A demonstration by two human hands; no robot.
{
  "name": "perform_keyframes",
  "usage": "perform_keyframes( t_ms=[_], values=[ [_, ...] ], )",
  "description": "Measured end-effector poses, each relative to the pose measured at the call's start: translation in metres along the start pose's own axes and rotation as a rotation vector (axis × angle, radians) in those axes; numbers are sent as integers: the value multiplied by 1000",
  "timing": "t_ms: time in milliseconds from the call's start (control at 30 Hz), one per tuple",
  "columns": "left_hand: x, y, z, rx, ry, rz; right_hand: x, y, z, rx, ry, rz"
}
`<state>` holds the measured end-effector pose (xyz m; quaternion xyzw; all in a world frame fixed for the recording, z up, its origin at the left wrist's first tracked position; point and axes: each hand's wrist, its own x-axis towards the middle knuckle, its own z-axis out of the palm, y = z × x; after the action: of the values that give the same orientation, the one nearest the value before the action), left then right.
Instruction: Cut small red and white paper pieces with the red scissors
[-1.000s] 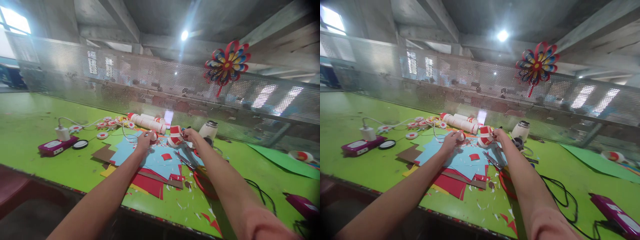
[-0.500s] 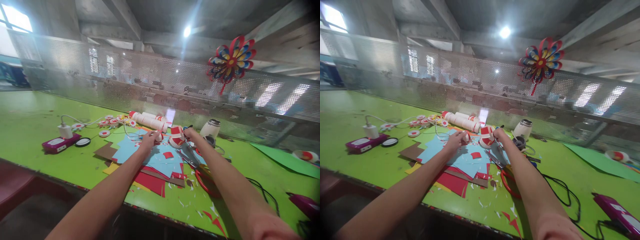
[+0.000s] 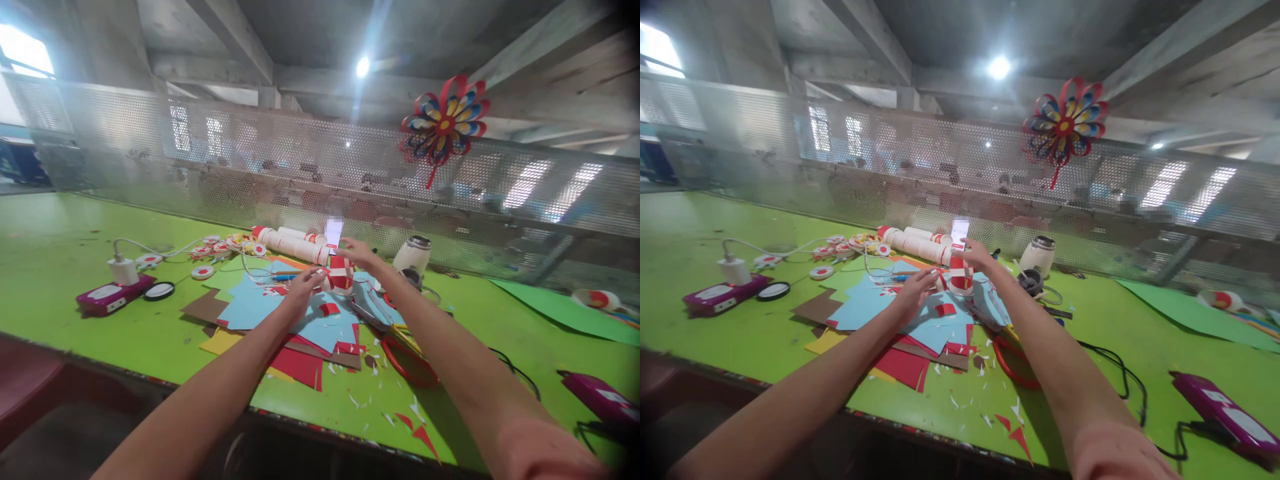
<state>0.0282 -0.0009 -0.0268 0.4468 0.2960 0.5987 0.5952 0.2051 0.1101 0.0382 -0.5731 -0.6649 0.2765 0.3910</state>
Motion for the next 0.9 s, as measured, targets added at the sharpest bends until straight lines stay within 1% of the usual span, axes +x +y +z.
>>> perform_keyframes(
  t_ms=[100, 167, 233, 367, 500, 600, 700, 900],
  values=[
    [-4, 1, 0, 13, -138, -3, -2, 0, 14, -65, -87, -56],
    [-5, 3, 0, 23, -174, -9, -3, 2, 18, -109, -111, -78],
    [-6, 5, -2, 35, -185, -14, -3, 4, 18, -150, -105, -117],
    [-6, 7, -4, 70, -191, -10, -5, 10, 15, -218, -51, -240],
    [-4, 5, -5, 79, -187, -6, -15, 19, 12, -275, 5, -361],
    [-2, 2, -7, 90, -184, -11, -24, 28, 12, -303, 40, -424],
    [-1, -1, -9, 106, -186, -19, -30, 38, 16, -321, 73, -463],
    [1, -4, -12, 122, -171, -34, -44, 61, 35, -334, 112, -500]
  ],
)
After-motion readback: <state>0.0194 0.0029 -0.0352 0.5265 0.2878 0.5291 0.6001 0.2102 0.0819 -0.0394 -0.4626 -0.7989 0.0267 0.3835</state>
